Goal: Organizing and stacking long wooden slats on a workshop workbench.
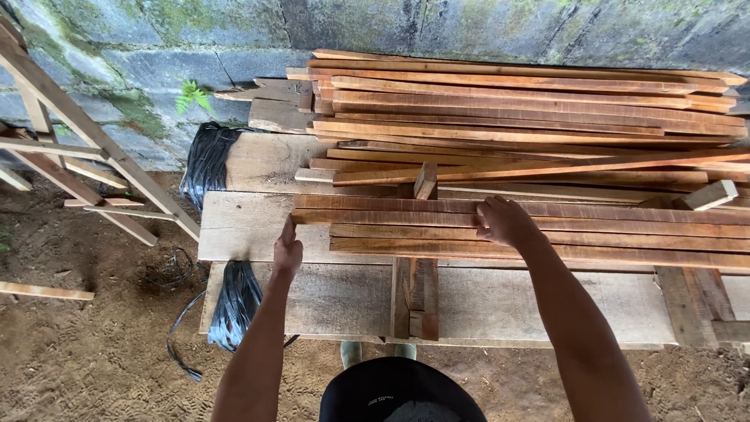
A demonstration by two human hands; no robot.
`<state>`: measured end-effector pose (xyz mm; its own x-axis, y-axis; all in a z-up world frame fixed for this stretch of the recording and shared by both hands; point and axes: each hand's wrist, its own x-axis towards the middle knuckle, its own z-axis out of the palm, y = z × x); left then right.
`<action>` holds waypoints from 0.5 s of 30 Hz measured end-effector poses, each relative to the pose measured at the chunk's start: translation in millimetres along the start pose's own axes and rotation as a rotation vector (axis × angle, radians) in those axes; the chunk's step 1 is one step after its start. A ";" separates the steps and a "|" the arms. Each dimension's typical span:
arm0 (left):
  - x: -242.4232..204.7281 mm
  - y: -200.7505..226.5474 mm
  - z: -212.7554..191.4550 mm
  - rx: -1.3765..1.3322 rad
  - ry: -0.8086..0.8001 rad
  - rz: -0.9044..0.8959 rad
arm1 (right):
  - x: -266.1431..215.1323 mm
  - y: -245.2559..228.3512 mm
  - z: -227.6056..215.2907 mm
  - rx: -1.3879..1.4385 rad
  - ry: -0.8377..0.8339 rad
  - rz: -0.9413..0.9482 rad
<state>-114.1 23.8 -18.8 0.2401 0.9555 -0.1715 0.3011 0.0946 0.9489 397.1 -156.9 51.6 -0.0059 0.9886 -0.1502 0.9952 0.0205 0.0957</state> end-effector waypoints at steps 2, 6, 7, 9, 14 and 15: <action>-4.6 9.0 -2.6 0.024 0.002 -0.014 | 1.1 0.5 0.9 0.002 -0.012 -0.008; -7.9 23.0 -4.8 0.079 -0.002 -0.049 | 3.3 8.6 11.8 0.014 -0.037 -0.015; -7.8 20.9 -3.0 0.079 0.001 -0.050 | 1.1 9.9 8.1 0.014 -0.037 -0.017; -6.7 16.5 1.0 0.104 -0.033 -0.068 | -3.4 12.7 1.0 0.002 -0.055 -0.003; -14.4 27.3 12.6 0.075 -0.064 -0.045 | -16.3 28.6 -0.1 0.001 -0.074 0.009; -16.3 29.7 12.7 0.040 -0.071 -0.025 | -17.9 27.9 -3.5 -0.001 -0.054 -0.001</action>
<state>-97.4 7.5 8.8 0.2966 0.9304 -0.2153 0.3446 0.1060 0.9328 424.6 -173.5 60.4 -0.0011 0.9791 -0.2034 0.9951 0.0212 0.0965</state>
